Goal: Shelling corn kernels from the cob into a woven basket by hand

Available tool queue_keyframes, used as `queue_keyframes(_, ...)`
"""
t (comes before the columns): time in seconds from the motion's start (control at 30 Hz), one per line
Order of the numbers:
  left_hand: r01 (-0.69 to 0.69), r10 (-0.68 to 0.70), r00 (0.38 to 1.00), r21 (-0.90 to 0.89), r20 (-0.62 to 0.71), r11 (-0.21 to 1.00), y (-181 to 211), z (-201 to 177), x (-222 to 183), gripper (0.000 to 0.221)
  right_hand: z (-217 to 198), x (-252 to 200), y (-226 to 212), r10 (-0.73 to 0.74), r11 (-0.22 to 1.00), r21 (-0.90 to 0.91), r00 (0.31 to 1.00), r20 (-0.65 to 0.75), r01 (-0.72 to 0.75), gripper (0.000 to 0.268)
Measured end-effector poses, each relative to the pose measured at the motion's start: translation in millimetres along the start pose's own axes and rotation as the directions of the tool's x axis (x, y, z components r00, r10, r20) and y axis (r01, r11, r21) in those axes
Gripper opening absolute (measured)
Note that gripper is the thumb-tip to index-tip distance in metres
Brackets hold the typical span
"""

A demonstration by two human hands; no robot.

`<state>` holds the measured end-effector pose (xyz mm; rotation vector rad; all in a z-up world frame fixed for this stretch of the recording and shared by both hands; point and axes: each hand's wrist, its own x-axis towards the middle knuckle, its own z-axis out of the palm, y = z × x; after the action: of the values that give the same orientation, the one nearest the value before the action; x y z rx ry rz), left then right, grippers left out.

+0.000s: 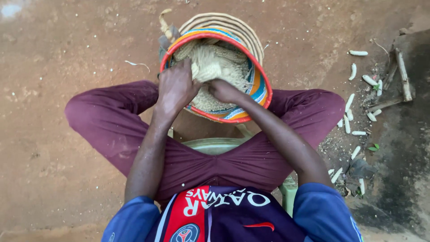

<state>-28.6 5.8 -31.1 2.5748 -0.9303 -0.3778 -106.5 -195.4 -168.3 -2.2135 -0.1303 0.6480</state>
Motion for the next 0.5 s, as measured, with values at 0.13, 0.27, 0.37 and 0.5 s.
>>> queue_keyframes(0.13, 0.019, -0.018, 1.0, -0.054, 0.022, 0.998, 1.8, -16.0, 0.3, 0.046, -64.1, -38.6, -37.3, -0.038, 0.998, 0.049, 0.997, -0.068, 0.041, 0.031)
queue_keyframes(0.27, 0.028, -0.01, 0.998, -0.311, 0.06, 0.95, 6.2, -34.7, -0.6, 0.052, -67.8, -55.2, 5.6, -0.061, 0.996, -0.087, 0.933, -0.356, 0.032, 0.026)
queue_keyframes(0.37, 0.001, 0.018, 0.999, -0.457, 0.038, 0.889, 14.2, -42.4, 0.5, 0.048, -50.1, -58.4, -11.2, -0.036, 0.987, -0.158, 0.956, -0.293, -0.012, 0.036)
queue_keyframes(0.5, -0.056, 0.092, 0.996, -0.8, -0.001, 0.597, 14.9, -24.6, 8.0, 0.033, -55.6, -67.2, -55.8, 0.023, 1.0, 0.01, 1.0, -0.01, -0.023, 0.038)
